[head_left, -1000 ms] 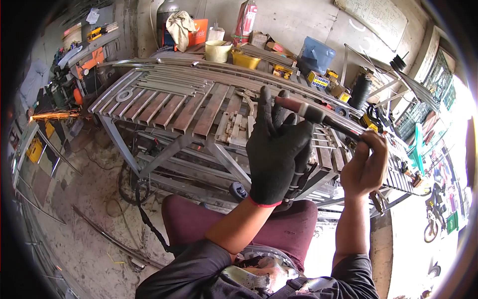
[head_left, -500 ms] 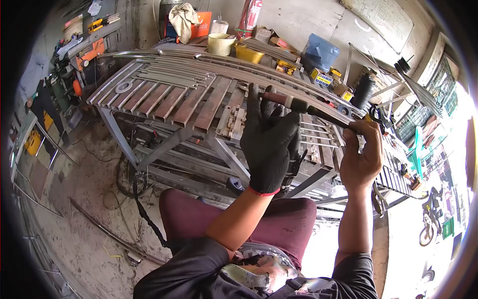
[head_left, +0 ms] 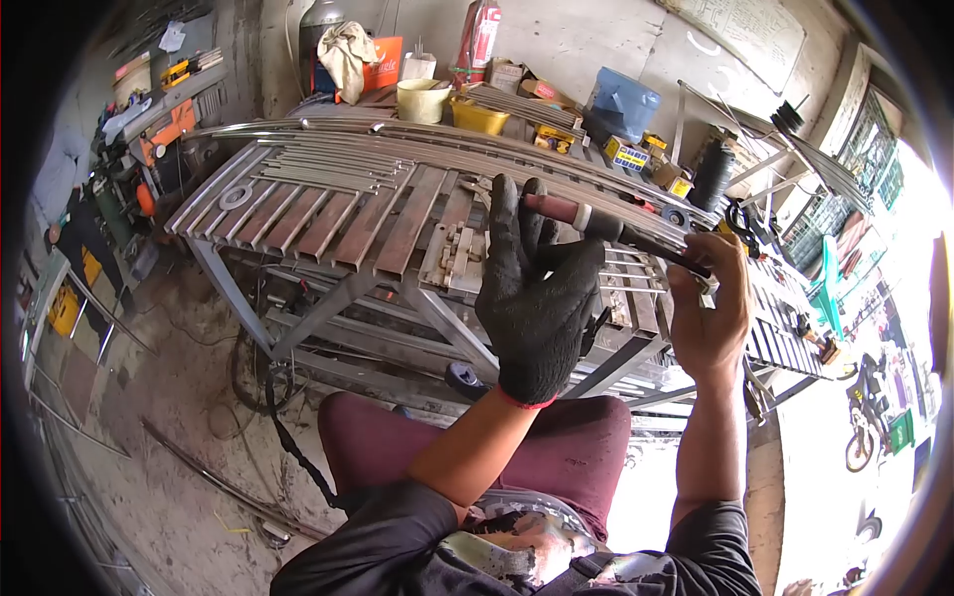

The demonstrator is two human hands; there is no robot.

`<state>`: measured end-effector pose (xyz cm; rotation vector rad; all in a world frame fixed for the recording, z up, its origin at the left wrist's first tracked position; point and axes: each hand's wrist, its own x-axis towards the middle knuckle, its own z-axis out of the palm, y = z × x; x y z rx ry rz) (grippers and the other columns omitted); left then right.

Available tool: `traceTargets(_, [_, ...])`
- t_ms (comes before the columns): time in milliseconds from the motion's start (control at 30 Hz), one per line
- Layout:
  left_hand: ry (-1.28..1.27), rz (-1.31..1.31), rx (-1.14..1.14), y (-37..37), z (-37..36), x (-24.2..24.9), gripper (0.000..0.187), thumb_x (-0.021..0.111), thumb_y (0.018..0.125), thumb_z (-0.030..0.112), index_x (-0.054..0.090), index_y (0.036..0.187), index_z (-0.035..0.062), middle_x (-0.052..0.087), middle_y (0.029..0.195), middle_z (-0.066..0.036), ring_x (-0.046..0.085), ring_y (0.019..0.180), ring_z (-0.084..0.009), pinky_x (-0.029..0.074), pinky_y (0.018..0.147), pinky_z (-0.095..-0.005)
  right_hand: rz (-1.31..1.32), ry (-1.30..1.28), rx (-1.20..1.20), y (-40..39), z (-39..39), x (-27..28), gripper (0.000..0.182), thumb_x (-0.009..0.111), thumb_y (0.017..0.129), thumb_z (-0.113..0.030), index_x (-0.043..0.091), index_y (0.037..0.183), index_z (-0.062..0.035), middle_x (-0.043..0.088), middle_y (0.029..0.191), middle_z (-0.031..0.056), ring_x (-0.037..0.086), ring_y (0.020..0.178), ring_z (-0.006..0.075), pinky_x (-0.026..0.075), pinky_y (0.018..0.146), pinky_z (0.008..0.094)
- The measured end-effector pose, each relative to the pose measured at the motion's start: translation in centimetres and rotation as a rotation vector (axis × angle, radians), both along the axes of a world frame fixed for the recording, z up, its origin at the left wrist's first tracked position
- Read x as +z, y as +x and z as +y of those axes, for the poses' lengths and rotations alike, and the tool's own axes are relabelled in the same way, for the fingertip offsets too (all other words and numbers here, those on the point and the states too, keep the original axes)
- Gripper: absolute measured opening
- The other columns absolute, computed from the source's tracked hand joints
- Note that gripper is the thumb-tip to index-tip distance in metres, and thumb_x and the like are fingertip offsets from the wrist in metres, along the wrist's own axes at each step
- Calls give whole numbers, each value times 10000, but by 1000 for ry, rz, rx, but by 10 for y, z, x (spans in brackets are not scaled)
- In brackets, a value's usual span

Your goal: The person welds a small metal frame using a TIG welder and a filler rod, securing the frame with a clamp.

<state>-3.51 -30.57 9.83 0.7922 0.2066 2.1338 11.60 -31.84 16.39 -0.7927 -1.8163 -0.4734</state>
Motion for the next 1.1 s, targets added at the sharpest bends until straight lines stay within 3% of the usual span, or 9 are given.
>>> traceTargets(333, [37, 32, 29, 16, -5, -1, 963, 652, 933, -247, 258, 1743, 93, 588, 1570, -111, 687, 942, -65, 578, 632, -205, -118, -55, -85, 25, -3, 1, 121, 730, 946, 48, 664, 1032, -7, 668, 913, 152, 695, 800, 343, 561, 728, 408])
traceTargets(467, [62, 28, 14, 20, -2, -3, 981, 654, 930, -249, 238, 1750, 91, 587, 1571, -111, 693, 978, -77, 581, 654, -197, -70, -26, 8, 24, -2, 1, 159, 759, 920, 53, 672, 1037, -10, 672, 922, 147, 714, 824, 333, 574, 737, 396])
traceTargets(633, [44, 68, 62, 24, -5, -2, 998, 655, 928, -251, 221, 1758, 93, 592, 1563, -103, 681, 1004, -71, 571, 677, -193, -168, -6, -90, 28, -3, 4, 194, 782, 888, 53, 670, 1030, -17, 675, 933, 135, 711, 816, 338, 567, 712, 411])
traceTargets(733, [20, 24, 69, 25, -8, 3, 983, 738, 937, -178, 221, 1747, 31, 619, 1526, -205, 717, 1036, -110, 592, 880, -237, -212, -34, -136, 31, -1, 2, 175, 774, 896, 30, 670, 1026, -27, 671, 929, 127, 705, 823, 342, 564, 715, 426])
traceTargets(833, [31, 35, 18, 26, -4, -3, 1000, 653, 926, -255, 224, 1759, 94, 590, 1560, -103, 661, 1085, -80, 581, 775, -211, -261, 5, -232, 29, 4, -5, 153, 757, 916, -3, 670, 1035, -40, 662, 928, 123, 696, 849, 347, 559, 743, 447])
traceTargets(933, [59, 227, 118, 37, 2, -22, 1006, 655, 921, -259, 227, 1760, 94, 558, 1606, -135, 664, 1141, -103, 592, 855, -242, -330, 67, -274, 18, -2, -17, 245, 758, 926, -90, 668, 1150, -49, 640, 983, 137, 660, 898, 372, 533, 815, 494])
traceTargets(1033, [119, 346, 117, 45, -14, -43, 1032, 664, 916, -244, 163, 1765, 62, 491, 1666, -207, 664, 1254, -181, 605, 951, -331, -305, 31, -314, 25, -12, -47, 296, 750, 914, -88, 650, 1187, -33, 610, 944, 144, 651, 872, 365, 518, 779, 477])
traceTargets(1100, [16, 414, 56, 40, -24, -50, 1058, 739, 935, -129, 99, 1761, 34, 538, 1619, -229, 705, 1193, -209, 609, 960, -349, -300, -9, -285, 34, -12, -62, 279, 738, 919, -81, 648, 1178, -29, 600, 919, 139, 649, 850, 356, 514, 753, 467])
